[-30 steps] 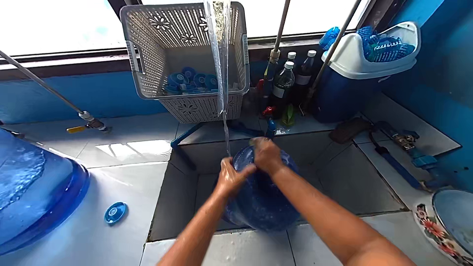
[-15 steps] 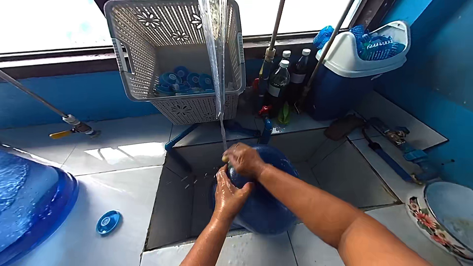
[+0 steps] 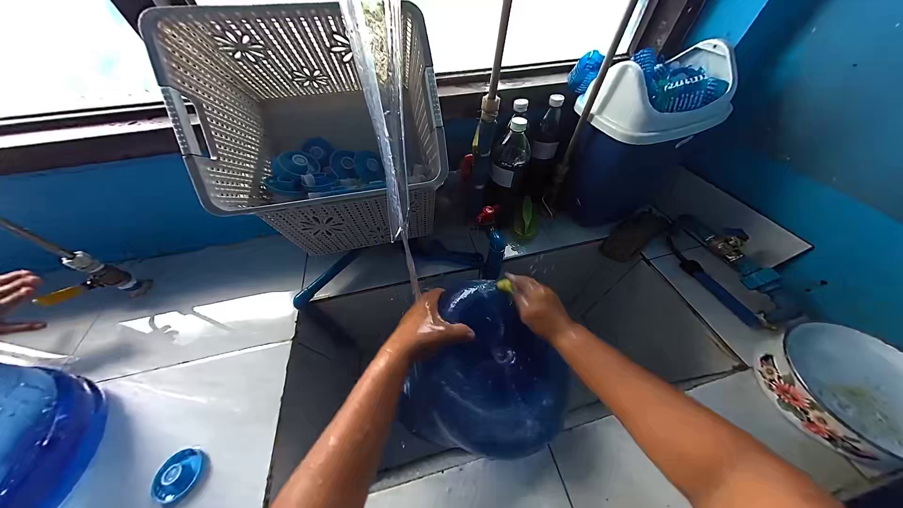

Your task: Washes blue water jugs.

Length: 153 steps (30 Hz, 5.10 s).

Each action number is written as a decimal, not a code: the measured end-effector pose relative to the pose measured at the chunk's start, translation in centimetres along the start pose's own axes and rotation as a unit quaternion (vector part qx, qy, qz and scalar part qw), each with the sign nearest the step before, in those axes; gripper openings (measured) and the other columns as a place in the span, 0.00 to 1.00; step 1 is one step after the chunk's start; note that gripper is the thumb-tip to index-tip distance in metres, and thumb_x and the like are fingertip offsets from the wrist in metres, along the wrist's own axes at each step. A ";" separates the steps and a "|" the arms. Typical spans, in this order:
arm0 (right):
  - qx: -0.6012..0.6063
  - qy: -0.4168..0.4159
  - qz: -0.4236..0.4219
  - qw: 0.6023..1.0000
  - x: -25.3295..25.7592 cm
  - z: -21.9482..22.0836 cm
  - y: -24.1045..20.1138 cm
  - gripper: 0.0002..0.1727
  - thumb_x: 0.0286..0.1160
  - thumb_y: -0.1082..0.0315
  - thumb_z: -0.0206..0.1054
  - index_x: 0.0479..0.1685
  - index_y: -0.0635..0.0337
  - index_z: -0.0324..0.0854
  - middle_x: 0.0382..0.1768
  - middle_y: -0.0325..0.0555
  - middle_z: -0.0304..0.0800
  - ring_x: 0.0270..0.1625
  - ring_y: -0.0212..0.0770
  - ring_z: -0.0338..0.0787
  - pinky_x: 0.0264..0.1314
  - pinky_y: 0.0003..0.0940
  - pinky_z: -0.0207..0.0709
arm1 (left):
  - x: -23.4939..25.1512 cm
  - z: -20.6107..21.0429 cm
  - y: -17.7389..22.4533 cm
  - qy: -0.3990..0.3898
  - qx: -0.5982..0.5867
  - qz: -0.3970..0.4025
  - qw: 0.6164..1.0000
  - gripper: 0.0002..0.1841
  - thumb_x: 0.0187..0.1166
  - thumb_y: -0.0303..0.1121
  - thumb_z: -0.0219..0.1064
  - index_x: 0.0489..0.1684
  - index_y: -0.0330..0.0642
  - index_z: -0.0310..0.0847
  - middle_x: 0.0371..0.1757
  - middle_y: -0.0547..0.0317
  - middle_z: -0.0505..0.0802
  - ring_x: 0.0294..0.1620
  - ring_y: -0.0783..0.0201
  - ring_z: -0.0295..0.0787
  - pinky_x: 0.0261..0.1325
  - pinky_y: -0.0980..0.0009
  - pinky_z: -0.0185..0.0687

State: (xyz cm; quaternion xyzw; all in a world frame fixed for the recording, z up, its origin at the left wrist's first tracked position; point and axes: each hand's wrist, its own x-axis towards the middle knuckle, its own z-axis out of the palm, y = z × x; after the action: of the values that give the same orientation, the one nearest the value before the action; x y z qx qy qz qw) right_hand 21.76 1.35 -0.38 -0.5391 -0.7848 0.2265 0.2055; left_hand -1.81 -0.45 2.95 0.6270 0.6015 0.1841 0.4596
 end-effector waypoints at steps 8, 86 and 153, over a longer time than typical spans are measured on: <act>0.034 -0.313 -0.067 0.947 11.4 1.4 -8.5 0.21 0.89 0.61 0.61 0.57 0.74 0.87 0.59 0.69 0.89 0.68 0.63 0.86 0.75 0.64 0.71 | -7.3 3.8 -1.3 0.193 -0.077 -0.085 0.974 0.56 0.55 0.48 0.83 0.87 0.35 0.54 0.77 0.37 0.78 0.75 0.49 0.79 0.76 0.51 0.75; 0.510 0.118 0.034 0.851 -5.5 10.6 -8.3 0.28 0.86 0.76 0.45 0.80 0.89 0.58 0.81 0.82 0.64 0.86 0.58 0.70 0.89 0.39 0.61 | -2.7 0.7 -0.1 0.186 0.285 -0.068 0.938 0.53 0.83 0.65 0.56 0.94 0.29 0.38 0.95 0.33 0.44 0.97 0.40 0.34 0.94 0.40 0.29; 0.088 -0.162 -0.091 0.979 6.8 1.5 -4.4 0.27 0.91 0.67 0.49 0.86 0.71 0.64 0.83 0.68 0.70 0.87 0.61 0.69 0.90 0.58 0.59 | -4.5 7.7 2.6 0.076 0.333 -0.010 0.940 0.42 0.89 0.59 0.46 0.94 0.34 0.45 0.95 0.37 0.49 0.97 0.42 0.34 0.94 0.41 0.22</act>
State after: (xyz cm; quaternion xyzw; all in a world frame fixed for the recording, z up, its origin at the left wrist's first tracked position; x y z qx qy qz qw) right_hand 15.33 6.10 1.42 -0.4012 -0.8306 0.3592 0.1417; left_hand 4.84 -6.93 2.58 0.7222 0.6679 0.0159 0.1791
